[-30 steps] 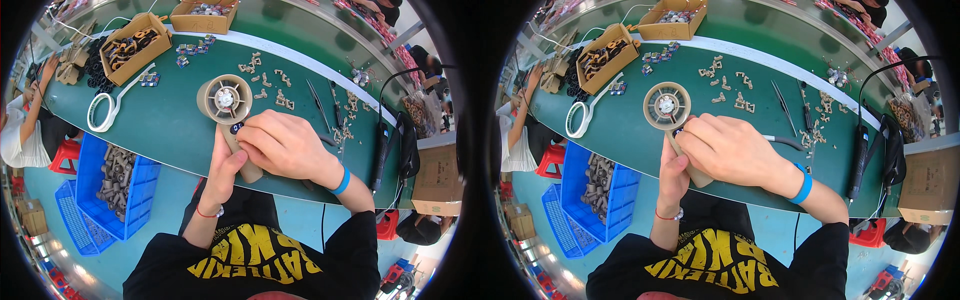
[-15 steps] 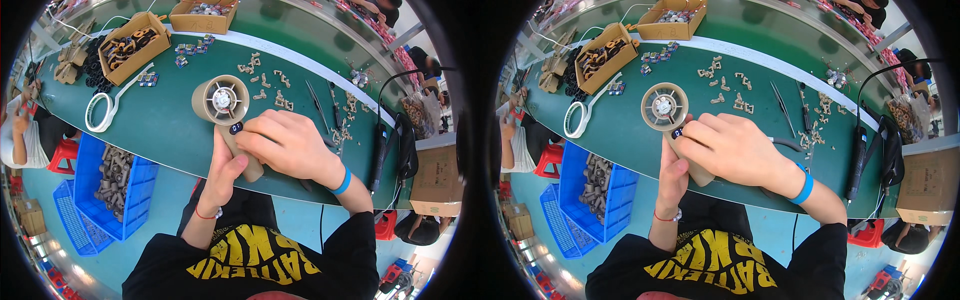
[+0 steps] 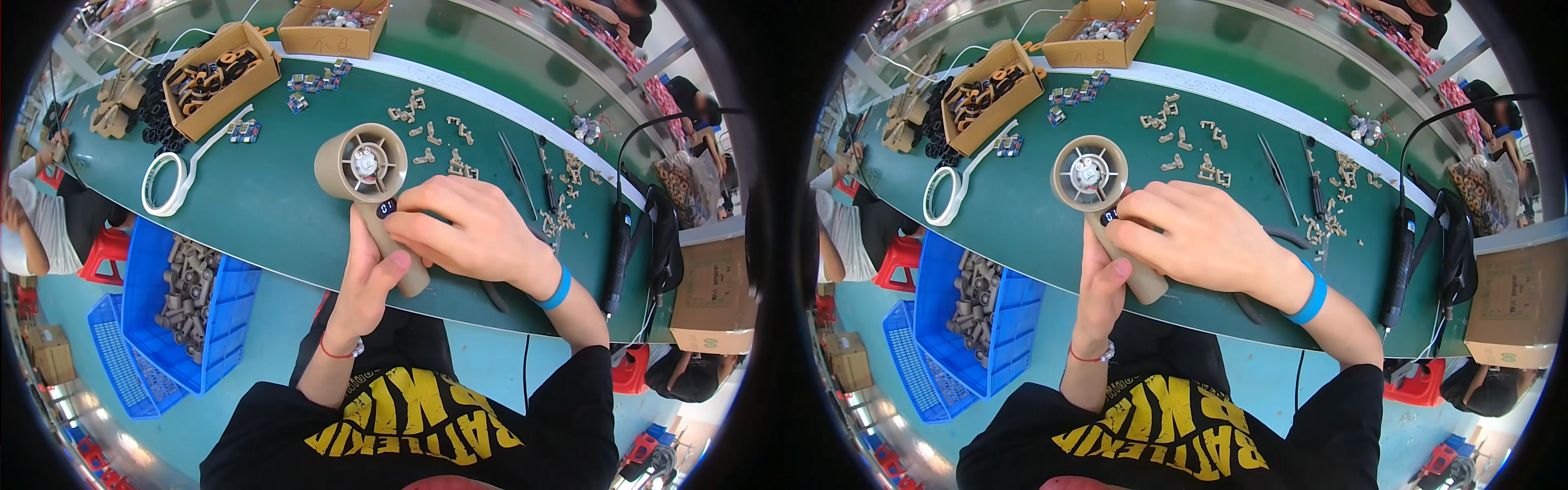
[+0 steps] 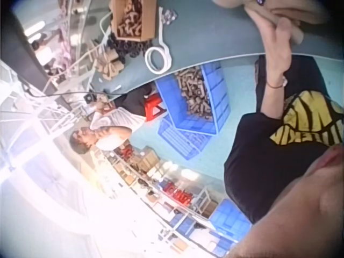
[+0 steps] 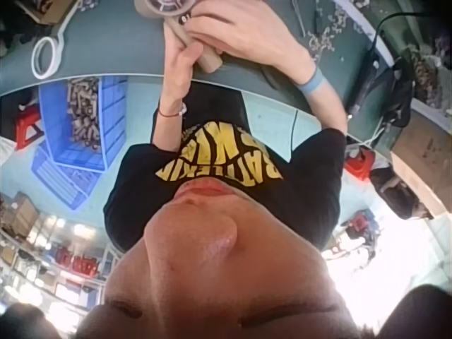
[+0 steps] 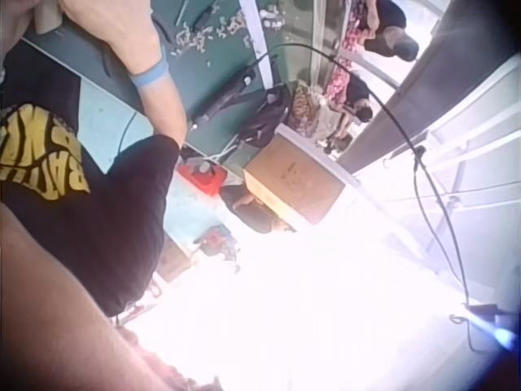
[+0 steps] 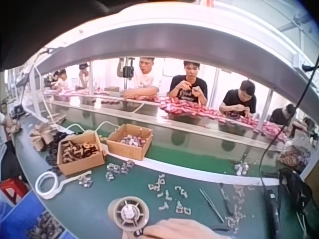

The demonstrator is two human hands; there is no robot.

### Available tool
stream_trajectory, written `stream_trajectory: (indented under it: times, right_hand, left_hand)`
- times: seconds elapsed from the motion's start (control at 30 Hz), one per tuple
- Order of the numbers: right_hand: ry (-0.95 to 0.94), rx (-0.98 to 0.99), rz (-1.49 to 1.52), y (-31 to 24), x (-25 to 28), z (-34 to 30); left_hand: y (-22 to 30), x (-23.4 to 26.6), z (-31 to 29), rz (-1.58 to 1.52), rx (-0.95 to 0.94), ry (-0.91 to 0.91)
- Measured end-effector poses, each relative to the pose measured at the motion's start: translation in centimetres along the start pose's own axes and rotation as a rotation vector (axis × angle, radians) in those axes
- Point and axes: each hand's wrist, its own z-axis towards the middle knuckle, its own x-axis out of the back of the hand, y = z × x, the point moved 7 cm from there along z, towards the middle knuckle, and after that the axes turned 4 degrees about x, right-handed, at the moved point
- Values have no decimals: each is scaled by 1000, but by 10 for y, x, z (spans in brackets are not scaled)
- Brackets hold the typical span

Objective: Assembling a portable handheld fan by connecting internal components and screwing the casing together.

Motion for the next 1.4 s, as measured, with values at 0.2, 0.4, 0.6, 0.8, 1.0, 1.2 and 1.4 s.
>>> stream_trajectory:
  times: [0.2, 0.4, 0.6, 0.8, 1.0, 1.2, 1.4]
  right_hand:
    - [33, -37, 24, -2, 3, 3]
    - [-68, -75, -14, -1, -7, 1]
    - [-22, -37, -17, 0, -10, -2]
    - [-9, -63, 37, 7, -11, -5]
    - [26, -68, 32, 8, -12, -6]
    - [110, -72, 78, 12, -8, -9]
    - [158, -206, 243, 18, 8, -9]
  left_hand:
    - [-1, 7, 1, -33, -57, 127]
    - [0, -1, 0, -48, 36, -47]
    - [-1, 0, 0, -27, 20, -5]
    - [-5, -1, 0, 17, 63, -48]
    - [-7, 0, 0, 0, 100, -54]
    - [-6, 0, 1, -64, 96, -15]
    - [-5, 8, 6, -264, 36, -22]
